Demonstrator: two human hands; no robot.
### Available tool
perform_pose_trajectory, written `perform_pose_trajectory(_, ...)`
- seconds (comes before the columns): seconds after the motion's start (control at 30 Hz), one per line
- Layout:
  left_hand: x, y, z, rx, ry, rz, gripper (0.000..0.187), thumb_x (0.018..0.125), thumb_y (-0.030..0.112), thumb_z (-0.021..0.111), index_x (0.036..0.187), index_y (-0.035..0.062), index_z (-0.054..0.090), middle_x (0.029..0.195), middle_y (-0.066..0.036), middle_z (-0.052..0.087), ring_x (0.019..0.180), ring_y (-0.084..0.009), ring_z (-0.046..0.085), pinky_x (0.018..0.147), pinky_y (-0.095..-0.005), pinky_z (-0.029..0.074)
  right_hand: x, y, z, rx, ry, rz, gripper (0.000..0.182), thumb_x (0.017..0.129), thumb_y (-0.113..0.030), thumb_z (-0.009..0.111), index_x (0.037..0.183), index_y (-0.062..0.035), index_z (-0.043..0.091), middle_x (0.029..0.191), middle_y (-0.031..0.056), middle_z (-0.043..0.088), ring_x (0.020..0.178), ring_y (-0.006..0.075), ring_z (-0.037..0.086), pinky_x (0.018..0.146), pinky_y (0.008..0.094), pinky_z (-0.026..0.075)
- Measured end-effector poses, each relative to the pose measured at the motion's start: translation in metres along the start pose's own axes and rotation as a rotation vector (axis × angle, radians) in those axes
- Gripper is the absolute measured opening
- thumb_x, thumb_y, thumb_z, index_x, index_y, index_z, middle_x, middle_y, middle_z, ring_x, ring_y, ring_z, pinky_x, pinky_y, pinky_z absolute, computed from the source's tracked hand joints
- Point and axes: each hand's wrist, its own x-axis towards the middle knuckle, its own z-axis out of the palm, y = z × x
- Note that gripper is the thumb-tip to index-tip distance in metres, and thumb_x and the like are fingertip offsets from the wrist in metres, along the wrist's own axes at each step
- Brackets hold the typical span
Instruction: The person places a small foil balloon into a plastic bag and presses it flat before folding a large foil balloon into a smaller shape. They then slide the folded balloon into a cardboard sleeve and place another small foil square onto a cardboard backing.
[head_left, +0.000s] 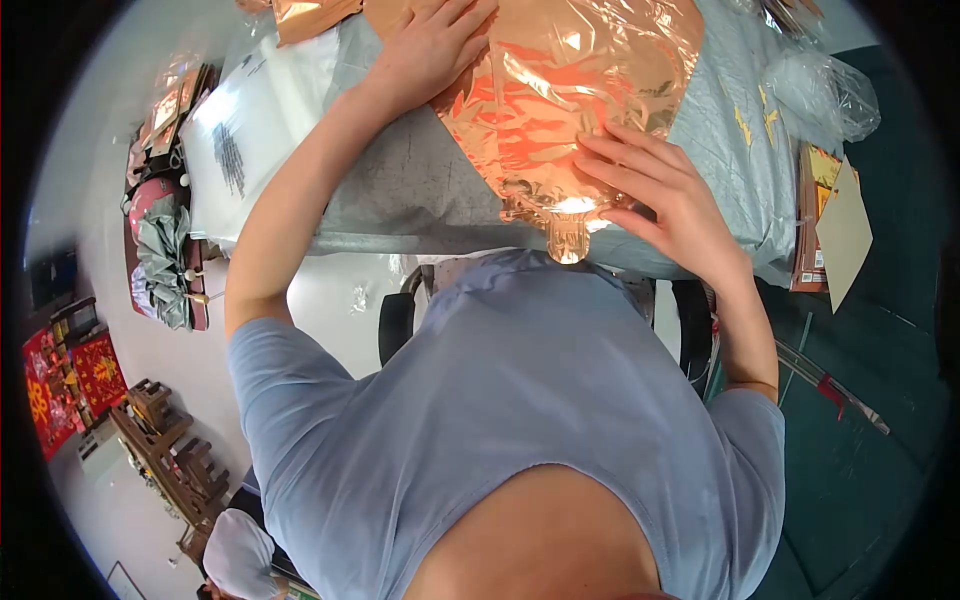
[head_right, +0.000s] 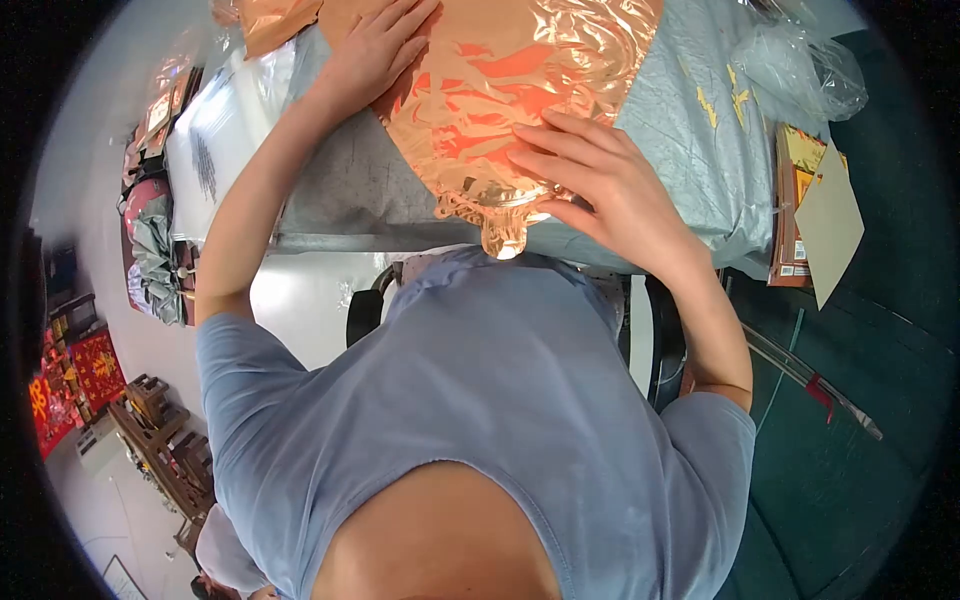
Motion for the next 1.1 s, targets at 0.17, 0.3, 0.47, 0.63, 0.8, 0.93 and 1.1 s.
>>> perform_pose_trajectory(0.17, 0.0, 0.0, 0.001, 0.001, -0.013, -0.025, 0.054, 0.102, 0.027, 0.057, 0.151, 0.0071, 0.046, 0.151, -0.022, 0.048, 0.14, -0.0466, 0.044, 0.116, -0.0534, 0.035, -0.003, 0.0, -0.001, 0.01, -0.016, 0.012, 0.053, 0.08, -0.015, 0.079, 0.132, -0.0116, 0.07, 0.147, 0.0035, 0.061, 0.142, 0.03, 0.049, 0.115, 0.046, 0.04)
perform_pose_trajectory(0.3, -0.001, -0.003, 0.005, 0.012, 0.022, 0.011, 0.054, 0.102, 0.028, 0.058, 0.15, 0.0058, 0.047, 0.15, -0.022, 0.049, 0.139, -0.0463, 0.044, 0.116, -0.0535, 0.036, -0.005, 0.0, -0.001, 0.021, -0.014, 0.016, 0.052, 0.08, -0.013, 0.079, 0.131, -0.011, 0.07, 0.147, 0.0032, 0.061, 0.142, 0.0299, 0.05, 0.115, 0.0453, 0.04)
perform_pose_trajectory(0.47, 0.0, -0.004, 0.004, 0.029, 0.009, 0.007, 0.054, 0.102, 0.028, 0.058, 0.15, 0.0055, 0.047, 0.15, -0.022, 0.05, 0.139, -0.046, 0.044, 0.116, -0.0534, 0.035, -0.008, 0.002, -0.001, 0.031, -0.007, -0.003, 0.056, 0.076, -0.018, 0.082, 0.131, -0.0112, 0.071, 0.147, 0.0036, 0.061, 0.141, 0.0298, 0.05, 0.115, 0.0453, 0.04)
perform_pose_trajectory(0.63, 0.0, -0.001, 0.003, 0.038, -0.014, -0.02, 0.054, 0.102, 0.029, 0.058, 0.149, 0.0058, 0.047, 0.15, -0.022, 0.05, 0.139, -0.0459, 0.044, 0.117, -0.0537, 0.034, -0.004, -0.006, -0.002, 0.028, 0.007, -0.031, 0.069, 0.069, -0.024, 0.085, 0.134, -0.0125, 0.069, 0.151, 0.0043, 0.057, 0.143, 0.0307, 0.048, 0.116, 0.0463, 0.039)
perform_pose_trajectory(0.8, 0.001, 0.001, -0.002, 0.01, -0.028, -0.03, 0.054, 0.102, 0.029, 0.058, 0.15, 0.006, 0.046, 0.151, -0.022, 0.049, 0.14, -0.0461, 0.044, 0.116, -0.0541, 0.034, -0.003, -0.008, 0.002, -0.018, -0.059, -0.071, 0.079, 0.063, -0.024, 0.086, 0.139, -0.0139, 0.065, 0.152, 0.0031, 0.056, 0.145, 0.0315, 0.046, 0.119, 0.0514, 0.036)
perform_pose_trajectory(0.93, -0.001, -0.004, 0.005, -0.009, 0.004, -0.015, 0.055, 0.102, 0.029, 0.058, 0.151, 0.0058, 0.046, 0.15, -0.022, 0.049, 0.14, -0.0463, 0.043, 0.116, -0.0538, 0.034, -0.005, -0.007, 0.005, -0.012, -0.059, -0.05, 0.076, 0.064, -0.023, 0.086, 0.137, -0.0136, 0.067, 0.152, 0.0026, 0.056, 0.145, 0.0312, 0.045, 0.12, 0.0526, 0.035)
perform_pose_trajectory(1.1, 0.0, -0.002, 0.001, 0.005, -0.013, -0.016, 0.055, 0.102, 0.03, 0.058, 0.151, 0.0059, 0.046, 0.15, -0.021, 0.049, 0.14, -0.0464, 0.043, 0.116, -0.0536, 0.035, -0.006, -0.008, 0.007, -0.012, -0.039, -0.052, 0.066, 0.067, -0.02, 0.084, 0.131, -0.0131, 0.07, 0.149, 0.0026, 0.058, 0.144, 0.0303, 0.046, 0.119, 0.052, 0.037)
